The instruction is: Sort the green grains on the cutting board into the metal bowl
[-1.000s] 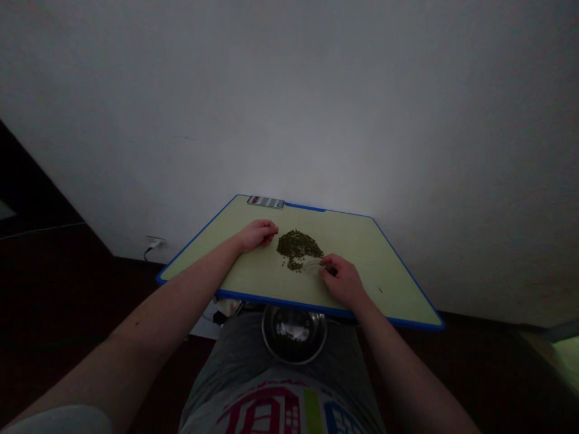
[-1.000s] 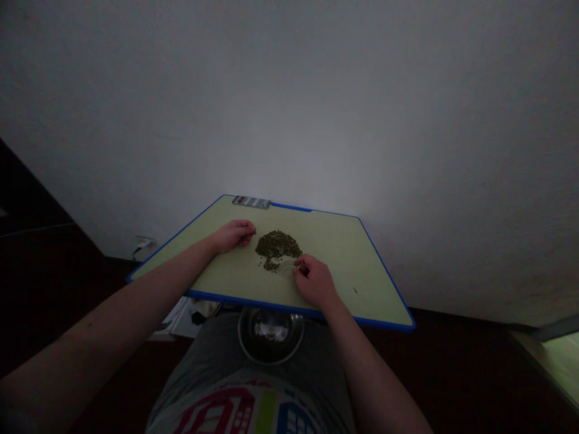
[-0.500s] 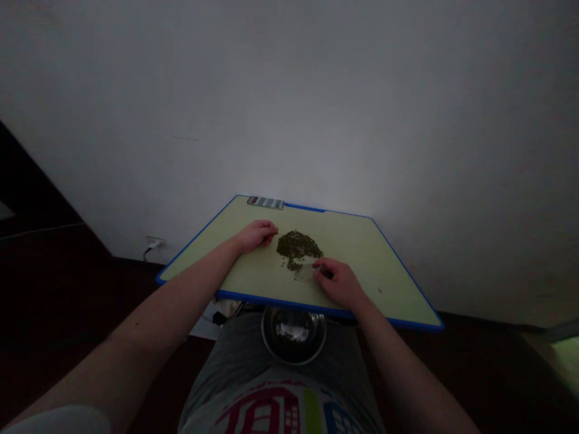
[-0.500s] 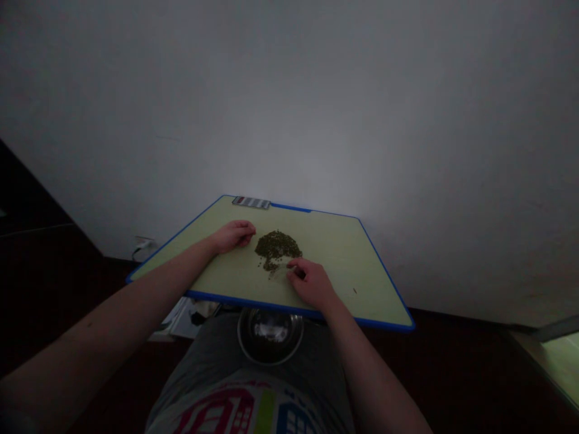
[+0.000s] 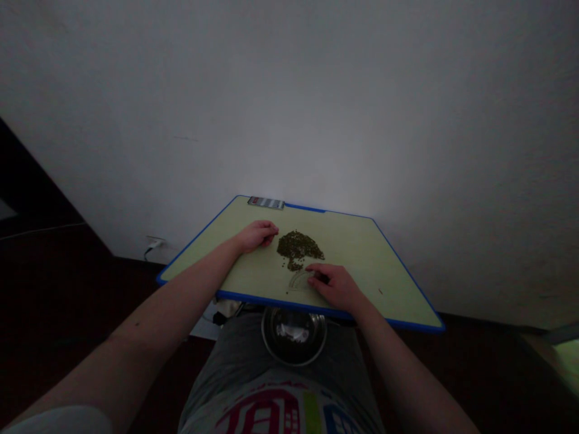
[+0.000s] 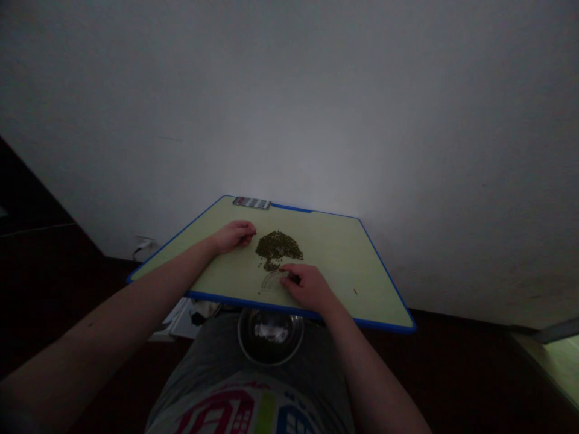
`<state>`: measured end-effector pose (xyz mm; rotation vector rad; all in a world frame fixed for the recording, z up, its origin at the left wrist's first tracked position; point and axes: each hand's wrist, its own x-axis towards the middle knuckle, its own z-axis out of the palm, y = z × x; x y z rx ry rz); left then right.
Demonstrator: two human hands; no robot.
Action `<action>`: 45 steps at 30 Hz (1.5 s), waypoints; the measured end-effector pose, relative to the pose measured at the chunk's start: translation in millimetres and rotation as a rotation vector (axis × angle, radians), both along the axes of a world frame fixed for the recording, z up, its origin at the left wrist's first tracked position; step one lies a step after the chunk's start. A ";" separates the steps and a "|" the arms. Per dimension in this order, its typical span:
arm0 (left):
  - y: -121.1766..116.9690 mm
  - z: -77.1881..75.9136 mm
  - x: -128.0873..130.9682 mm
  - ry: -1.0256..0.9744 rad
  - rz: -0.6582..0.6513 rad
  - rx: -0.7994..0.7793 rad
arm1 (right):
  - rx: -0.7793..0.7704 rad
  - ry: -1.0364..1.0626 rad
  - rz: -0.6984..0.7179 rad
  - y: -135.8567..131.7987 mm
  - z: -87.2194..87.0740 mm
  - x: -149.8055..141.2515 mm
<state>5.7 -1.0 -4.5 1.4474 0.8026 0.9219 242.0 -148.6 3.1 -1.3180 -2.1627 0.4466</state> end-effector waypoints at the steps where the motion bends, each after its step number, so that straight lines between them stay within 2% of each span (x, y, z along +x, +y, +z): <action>1: 0.2 -0.2 -0.1 -0.003 -0.001 0.000 | 0.008 -0.003 0.000 0.5 0.1 -1.1; 8: -0.6 0.8 0.6 -0.002 0.007 -0.017 | 0.062 -0.025 0.068 4.0 0.7 -6.5; 17: -1.1 0.7 1.5 -0.004 0.019 -0.011 | 0.038 -0.039 0.177 3.0 0.2 -4.2; 45: -0.7 0.4 1.0 0.008 0.024 -0.032 | -0.077 0.117 0.192 -8.5 4.1 2.3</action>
